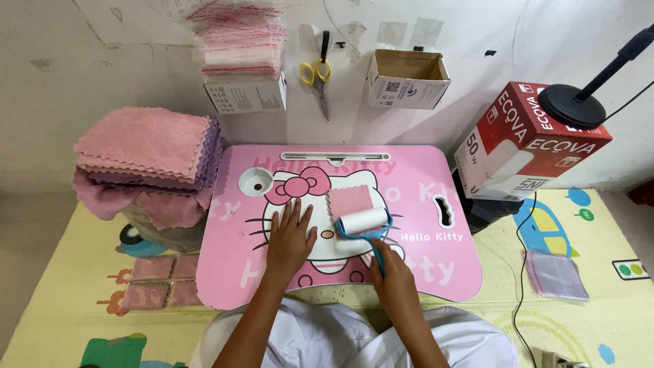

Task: Cleaning small microfiber cloths with a lint roller, folding them, and placing them into individual plastic packaging sleeves.

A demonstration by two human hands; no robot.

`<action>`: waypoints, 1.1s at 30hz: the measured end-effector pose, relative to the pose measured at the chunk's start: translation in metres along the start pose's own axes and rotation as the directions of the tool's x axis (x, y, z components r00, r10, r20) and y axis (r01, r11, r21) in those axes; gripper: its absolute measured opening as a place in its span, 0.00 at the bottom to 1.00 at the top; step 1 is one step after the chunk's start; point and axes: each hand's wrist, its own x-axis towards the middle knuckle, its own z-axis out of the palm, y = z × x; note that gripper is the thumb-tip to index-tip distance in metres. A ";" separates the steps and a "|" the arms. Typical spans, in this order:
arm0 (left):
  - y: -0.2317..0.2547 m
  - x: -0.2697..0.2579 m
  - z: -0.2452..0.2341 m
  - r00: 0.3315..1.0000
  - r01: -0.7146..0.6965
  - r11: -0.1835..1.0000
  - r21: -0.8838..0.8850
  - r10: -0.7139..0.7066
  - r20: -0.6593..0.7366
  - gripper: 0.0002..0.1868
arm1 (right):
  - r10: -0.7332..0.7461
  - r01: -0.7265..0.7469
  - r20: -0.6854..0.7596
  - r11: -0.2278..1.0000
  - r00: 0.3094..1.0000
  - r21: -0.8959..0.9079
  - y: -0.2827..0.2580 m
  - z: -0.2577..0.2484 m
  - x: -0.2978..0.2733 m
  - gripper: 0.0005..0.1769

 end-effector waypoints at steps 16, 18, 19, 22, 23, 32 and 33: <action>0.015 0.008 -0.048 0.954 0.120 0.989 -0.090 -0.090 0.285 0.29 | -0.083 0.084 0.038 0.996 0.996 -0.012 -0.001 0.037 0.091 0.18; 0.016 0.008 -0.051 0.957 0.115 0.989 -0.087 -0.087 0.278 0.29 | -0.063 0.063 0.050 0.998 0.997 0.005 -0.012 0.031 0.094 0.18; 0.016 0.008 -0.052 0.957 0.116 0.990 -0.087 -0.088 0.276 0.29 | -0.065 0.064 0.049 0.998 0.997 0.005 -0.014 0.030 0.093 0.18; 0.017 0.008 -0.054 0.952 0.124 0.988 -0.095 -0.091 0.291 0.29 | -0.063 0.063 0.032 0.998 0.997 0.016 -0.014 0.026 0.088 0.18; 0.016 0.008 -0.053 0.951 0.124 0.988 -0.090 -0.093 0.294 0.29 | -0.077 0.077 0.010 0.997 0.997 0.031 -0.012 0.024 0.086 0.19; 0.015 0.005 -0.051 0.955 0.112 0.989 -0.093 -0.081 0.287 0.29 | -0.243 0.272 -0.275 0.960 0.930 0.071 -0.044 -0.047 0.106 0.21; 0.014 0.005 -0.049 0.958 0.103 0.992 -0.071 -0.079 0.277 0.29 | -0.295 0.323 -0.324 0.946 0.899 0.035 -0.049 -0.058 0.112 0.21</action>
